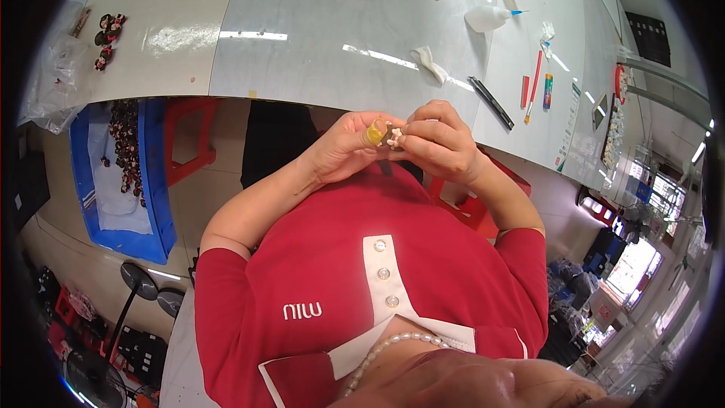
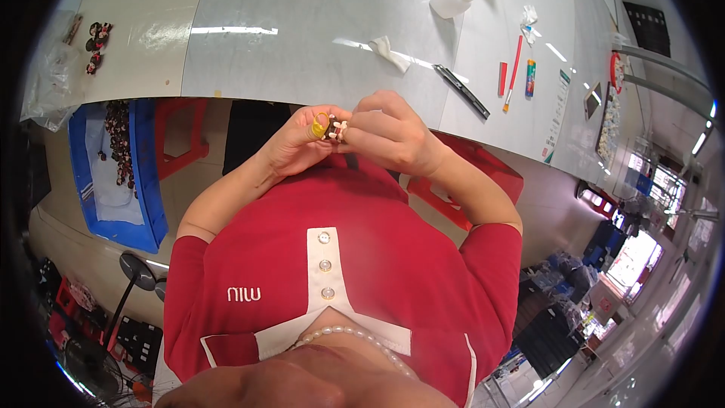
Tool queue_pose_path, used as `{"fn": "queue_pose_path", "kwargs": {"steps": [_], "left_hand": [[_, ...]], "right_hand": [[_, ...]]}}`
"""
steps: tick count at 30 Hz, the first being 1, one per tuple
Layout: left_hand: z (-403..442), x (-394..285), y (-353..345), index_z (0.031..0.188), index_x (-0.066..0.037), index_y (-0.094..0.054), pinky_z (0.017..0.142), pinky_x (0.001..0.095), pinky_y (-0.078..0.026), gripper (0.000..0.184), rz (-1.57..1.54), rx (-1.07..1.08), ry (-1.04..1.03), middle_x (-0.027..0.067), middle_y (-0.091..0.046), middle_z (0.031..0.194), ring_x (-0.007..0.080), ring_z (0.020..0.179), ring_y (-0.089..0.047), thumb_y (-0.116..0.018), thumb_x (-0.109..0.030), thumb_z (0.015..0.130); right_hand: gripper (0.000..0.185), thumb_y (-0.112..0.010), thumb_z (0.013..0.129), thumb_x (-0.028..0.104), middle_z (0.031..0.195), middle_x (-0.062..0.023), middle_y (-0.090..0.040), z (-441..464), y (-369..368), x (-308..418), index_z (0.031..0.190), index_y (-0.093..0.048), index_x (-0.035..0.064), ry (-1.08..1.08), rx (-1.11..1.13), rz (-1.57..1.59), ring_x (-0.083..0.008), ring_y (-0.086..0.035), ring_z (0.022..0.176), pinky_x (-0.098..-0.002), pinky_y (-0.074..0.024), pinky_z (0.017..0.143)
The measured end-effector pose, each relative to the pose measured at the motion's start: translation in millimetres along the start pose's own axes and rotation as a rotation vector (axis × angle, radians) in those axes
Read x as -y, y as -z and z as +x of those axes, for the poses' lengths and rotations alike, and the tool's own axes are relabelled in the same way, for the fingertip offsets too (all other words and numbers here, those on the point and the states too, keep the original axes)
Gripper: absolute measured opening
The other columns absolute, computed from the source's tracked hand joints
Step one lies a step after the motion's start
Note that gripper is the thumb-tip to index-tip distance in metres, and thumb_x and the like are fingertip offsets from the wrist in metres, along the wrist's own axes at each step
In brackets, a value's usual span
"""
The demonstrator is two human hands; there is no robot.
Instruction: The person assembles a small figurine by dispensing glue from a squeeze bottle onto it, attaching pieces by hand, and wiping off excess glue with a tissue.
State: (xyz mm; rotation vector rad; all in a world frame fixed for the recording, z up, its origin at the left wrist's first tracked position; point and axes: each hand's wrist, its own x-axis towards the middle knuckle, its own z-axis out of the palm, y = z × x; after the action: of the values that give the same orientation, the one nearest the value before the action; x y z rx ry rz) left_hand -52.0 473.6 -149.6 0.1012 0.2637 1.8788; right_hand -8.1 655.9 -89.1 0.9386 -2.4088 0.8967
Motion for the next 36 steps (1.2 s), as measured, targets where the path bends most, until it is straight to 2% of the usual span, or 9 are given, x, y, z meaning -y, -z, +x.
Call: {"fn": "queue_pose_path", "kwargs": {"steps": [3,9,12,15,21,30,36], "left_hand": [[-0.9,0.8,-1.7,0.116,0.005,-0.054,0.096,0.037,-0.046,0.044,0.011,-0.009,0.002,0.0101,-0.061,0.106,0.0175,0.102,-0.058,-0.063,-0.027,0.087],[-1.7,2.8,-3.5,0.116,0.006,-0.053,0.098,0.0362,-0.045,0.044,0.003,-0.036,-0.014,0.0097,-0.061,0.105,0.0164,0.101,-0.058,-0.063,-0.026,0.087],[-1.0,5.3,-0.5,0.116,0.006,-0.053,0.098,0.0357,-0.044,0.045,-0.031,-0.038,-0.009,0.0093,-0.061,0.105,0.0159,0.101,-0.058,-0.063,-0.027,0.087],[-1.1,5.4,-2.0,0.117,0.006,-0.052,0.098,0.0355,-0.043,0.047,-0.054,-0.047,-0.006,0.009,-0.061,0.104,0.0156,0.101,-0.058,-0.063,-0.028,0.088],[-1.3,5.0,-4.1,0.117,0.006,-0.053,0.097,0.0357,-0.044,0.047,-0.048,-0.042,-0.006,0.0087,-0.061,0.105,0.0153,0.101,-0.058,-0.062,-0.03,0.088],[1.6,6.5,0.0,0.116,0.002,-0.055,0.095,0.0366,-0.043,0.046,-0.045,-0.054,0.004,0.0066,-0.061,0.106,0.0153,0.101,-0.057,-0.062,-0.032,0.087],[3.2,11.2,8.9,0.11,-0.002,-0.057,0.088,0.0347,-0.043,0.032,-0.078,-0.059,-0.014,0.0039,-0.06,0.102,0.0133,0.095,-0.055,-0.061,-0.026,0.089]], "right_hand": [[0.035,-0.082,0.058,0.007,0.087,-0.0058,-0.058,-1.1,3.2,0.7,0.087,-0.062,0.0017,0.025,0.032,0.015,-0.0228,-0.054,0.078,-0.0301,-0.0463,0.063],[0.036,-0.082,0.056,0.009,0.087,-0.0057,-0.058,0.6,3.9,3.4,0.086,-0.061,0.0023,0.001,0.035,0.009,-0.0229,-0.055,0.078,-0.0313,-0.0462,0.064],[0.03,-0.079,0.058,0.01,0.082,-0.003,-0.058,3.4,1.8,4.8,0.081,-0.062,0.0036,-0.032,-0.003,0.0,-0.0208,-0.056,0.077,-0.0299,-0.0464,0.064],[0.038,-0.081,0.056,0.011,0.086,-0.0063,-0.059,-3.8,-0.5,1.9,0.087,-0.062,0.0021,-0.023,0.0,0.006,-0.0241,-0.056,0.078,-0.0328,-0.0473,0.065],[0.042,-0.081,0.056,0.01,0.087,-0.0072,-0.06,-7.7,-0.1,1.3,0.093,-0.064,0.001,-0.028,-0.019,0.017,-0.0252,-0.057,0.079,-0.0328,-0.0486,0.066],[0.039,-0.08,0.058,0.008,0.086,-0.0071,-0.06,-10.3,-0.7,-0.2,0.094,-0.064,0.0017,-0.081,0.006,0.005,-0.0259,-0.057,0.079,-0.0327,-0.0491,0.066],[0.036,-0.08,0.059,0.009,0.085,-0.0071,-0.059,-9.6,-2.6,-3.0,0.09,-0.064,0.003,-0.114,0.027,0.016,-0.0266,-0.057,0.079,-0.0327,-0.0491,0.065]]}}
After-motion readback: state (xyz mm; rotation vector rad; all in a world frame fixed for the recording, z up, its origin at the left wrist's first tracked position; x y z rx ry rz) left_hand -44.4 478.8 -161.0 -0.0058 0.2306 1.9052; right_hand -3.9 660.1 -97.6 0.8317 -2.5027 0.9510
